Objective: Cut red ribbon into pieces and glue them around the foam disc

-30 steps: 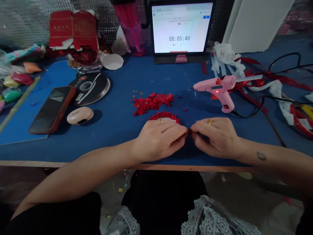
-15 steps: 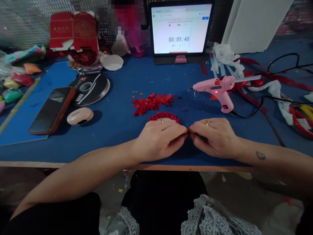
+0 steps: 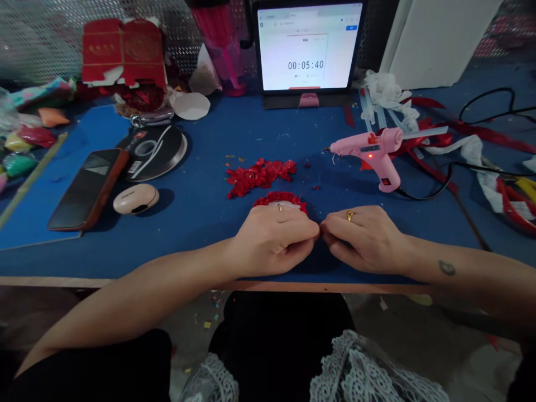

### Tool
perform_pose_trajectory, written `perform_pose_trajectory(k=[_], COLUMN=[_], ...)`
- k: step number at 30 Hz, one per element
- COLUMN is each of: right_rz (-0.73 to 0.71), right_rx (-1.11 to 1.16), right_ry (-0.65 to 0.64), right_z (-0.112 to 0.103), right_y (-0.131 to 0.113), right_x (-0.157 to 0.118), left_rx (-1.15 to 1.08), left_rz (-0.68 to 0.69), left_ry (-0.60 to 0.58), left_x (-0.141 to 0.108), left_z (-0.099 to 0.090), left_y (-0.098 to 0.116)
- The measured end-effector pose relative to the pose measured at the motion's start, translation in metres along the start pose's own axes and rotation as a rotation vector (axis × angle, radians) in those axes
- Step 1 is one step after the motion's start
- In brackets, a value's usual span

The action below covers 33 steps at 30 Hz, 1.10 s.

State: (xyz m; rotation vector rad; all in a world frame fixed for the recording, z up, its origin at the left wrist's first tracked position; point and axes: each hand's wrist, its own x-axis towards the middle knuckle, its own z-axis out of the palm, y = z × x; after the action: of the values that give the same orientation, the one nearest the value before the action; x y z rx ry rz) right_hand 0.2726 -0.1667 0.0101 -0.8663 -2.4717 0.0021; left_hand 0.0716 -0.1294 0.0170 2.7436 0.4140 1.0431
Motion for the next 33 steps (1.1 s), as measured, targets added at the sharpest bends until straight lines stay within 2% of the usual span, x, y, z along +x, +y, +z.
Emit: perform_pose_trajectory(k=[6,10,13,19,27,33], right_rz=[0.069,0.062,0.068,0.071,0.042,0.094], right_rx=[0.066,0.097,0.032,-0.088,-0.074,-0.026], right_ry=[0.020,0.030,0.041,0.101,0.106,0.106], right_z=[-0.0035,-0.0049,-0.0032,-0.0002,-0.0008,-0.0037], right_y=[0.0024,0.0001,-0.0016,-0.0036,-0.0032,-0.0022], right_x=[-0.0001,0.0009,0.0006,0.0000,-0.0005,0.0007], left_rx=[0.041,0.191,0.255,0.303,0.276,0.200], left_rz=[-0.069,0.010,0.080,0.103,0.131,0.008], left_ry=[0.110,0.171,0.178,0.192,0.177,0.181], left_x=[-0.0007,-0.0027,-0.0039,-0.0051,-0.0063,-0.0027], left_z=[0.0006,0.0028,0.0047,0.0069,0.0060,0.0022], left_y=[0.0012,-0.0001,-0.0008,-0.0006,0.0000,0.0001])
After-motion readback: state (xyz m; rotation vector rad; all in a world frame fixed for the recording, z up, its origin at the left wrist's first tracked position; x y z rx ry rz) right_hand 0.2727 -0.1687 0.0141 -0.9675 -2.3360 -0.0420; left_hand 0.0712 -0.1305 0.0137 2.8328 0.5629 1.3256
